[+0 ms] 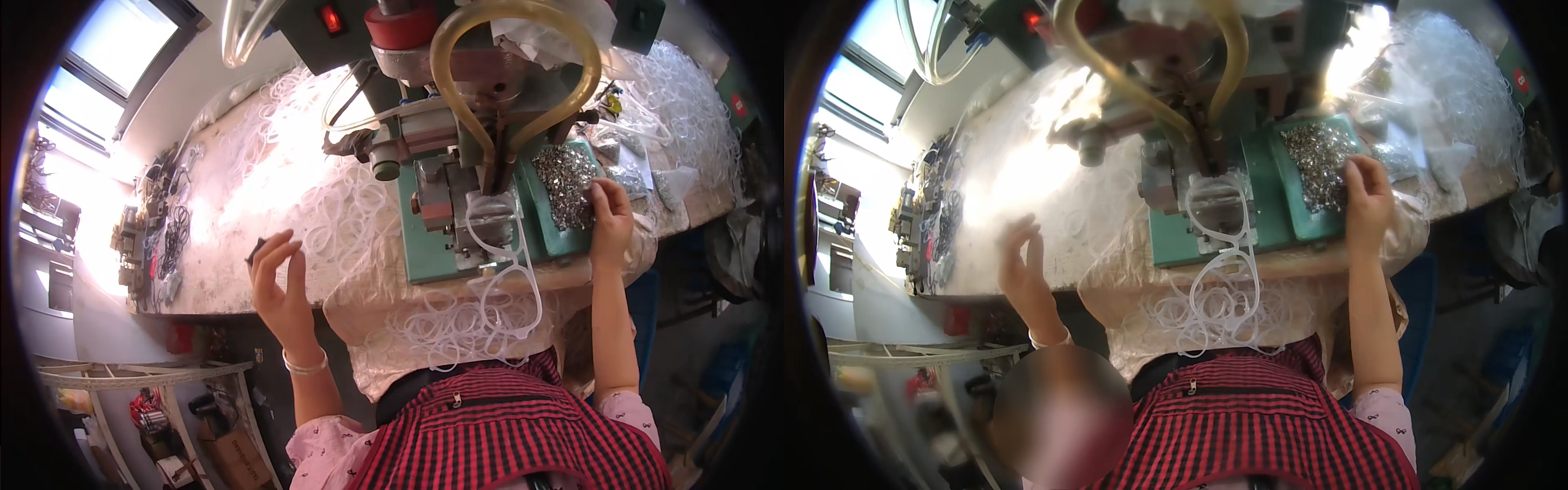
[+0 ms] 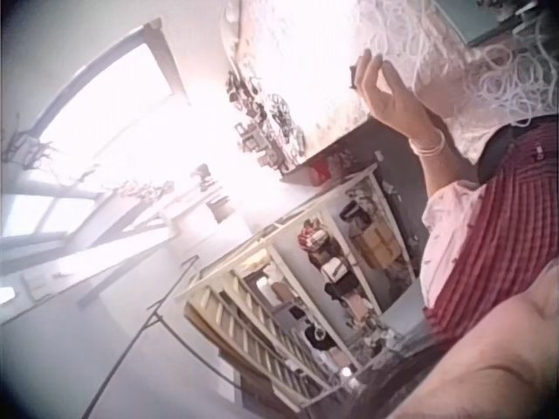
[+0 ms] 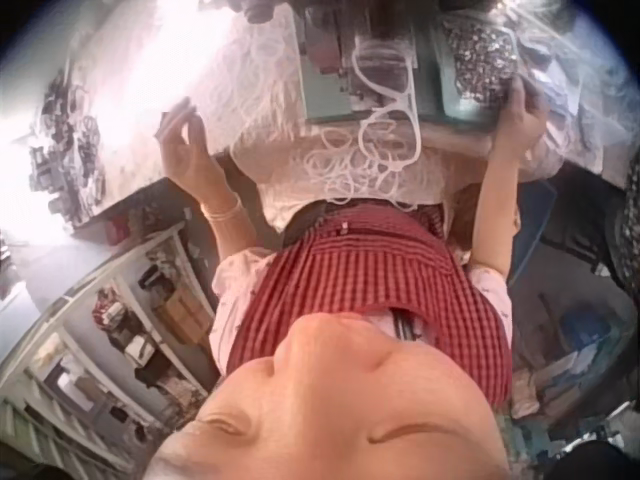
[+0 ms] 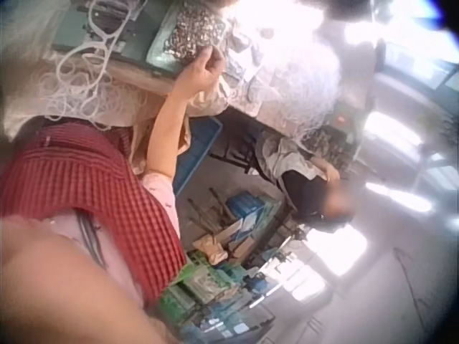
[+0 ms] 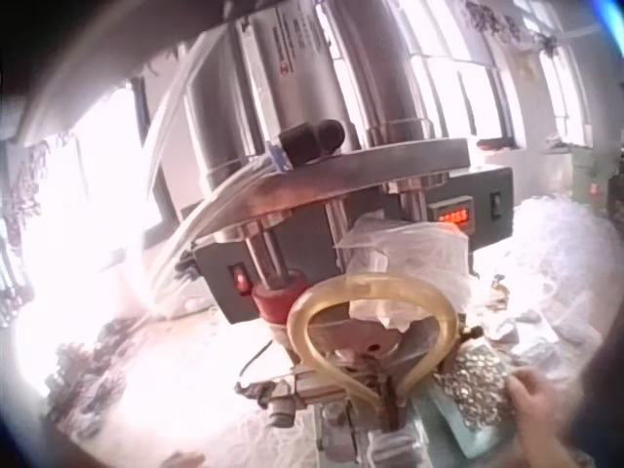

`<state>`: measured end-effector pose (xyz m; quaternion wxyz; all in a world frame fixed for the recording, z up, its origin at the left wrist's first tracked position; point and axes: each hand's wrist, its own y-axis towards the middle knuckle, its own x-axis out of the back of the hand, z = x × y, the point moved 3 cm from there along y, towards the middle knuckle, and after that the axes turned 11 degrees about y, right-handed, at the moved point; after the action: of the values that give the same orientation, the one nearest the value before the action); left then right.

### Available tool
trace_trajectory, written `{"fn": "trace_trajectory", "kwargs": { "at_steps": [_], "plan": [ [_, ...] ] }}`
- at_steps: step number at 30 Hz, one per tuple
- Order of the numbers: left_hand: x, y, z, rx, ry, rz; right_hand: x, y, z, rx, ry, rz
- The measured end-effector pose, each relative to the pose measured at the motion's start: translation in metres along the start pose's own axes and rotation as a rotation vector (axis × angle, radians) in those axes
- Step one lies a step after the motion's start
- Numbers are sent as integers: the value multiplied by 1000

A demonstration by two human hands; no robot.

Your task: The person repeatedly picks up small clear plastic rings and places them into a green tray on a machine. They then use a handheld tool to press or secure the rings in place. The person continues this repetitive assembly process throughout the clip.

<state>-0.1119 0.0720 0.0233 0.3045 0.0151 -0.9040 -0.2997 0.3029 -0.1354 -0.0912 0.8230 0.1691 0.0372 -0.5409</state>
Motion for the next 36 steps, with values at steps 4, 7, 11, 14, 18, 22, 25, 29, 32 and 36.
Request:
{"fn": "trace_trajectory", "kwargs": {
  "at_steps": [4, 7, 11, 14, 18, 22, 25, 29, 32, 36],
  "plan": [
    [-55, 48, 16, -330, 250, 113, -60, 0, 12, 76, -88, 180],
    [-106, 69, 11, -421, 439, 62, -67, -8, 32, 43, -148, 183],
    [-184, 117, 75, -326, 590, 239, -42, -23, 36, 108, -294, 182],
    [-222, 129, 116, -295, 573, 578, 8, -38, 41, 200, -429, 85],
    [-234, 136, 184, -488, 350, 739, 29, -52, 52, 136, -352, 83],
    [-186, 158, 100, -295, 281, 927, -18, -53, 86, 107, -189, 323],
    [-125, 163, 51, -84, 7, 710, -78, -36, 105, 248, -192, 507],
    [-78, 110, 16, 221, -530, 429, -129, -35, 83, 134, 3, 426],
    [-53, 63, -5, 45, -1149, 234, -132, -51, 81, 48, 73, 408],
    [-34, 41, -86, -341, -1186, 184, -140, -47, 89, -162, 316, 467]
  ]
}}
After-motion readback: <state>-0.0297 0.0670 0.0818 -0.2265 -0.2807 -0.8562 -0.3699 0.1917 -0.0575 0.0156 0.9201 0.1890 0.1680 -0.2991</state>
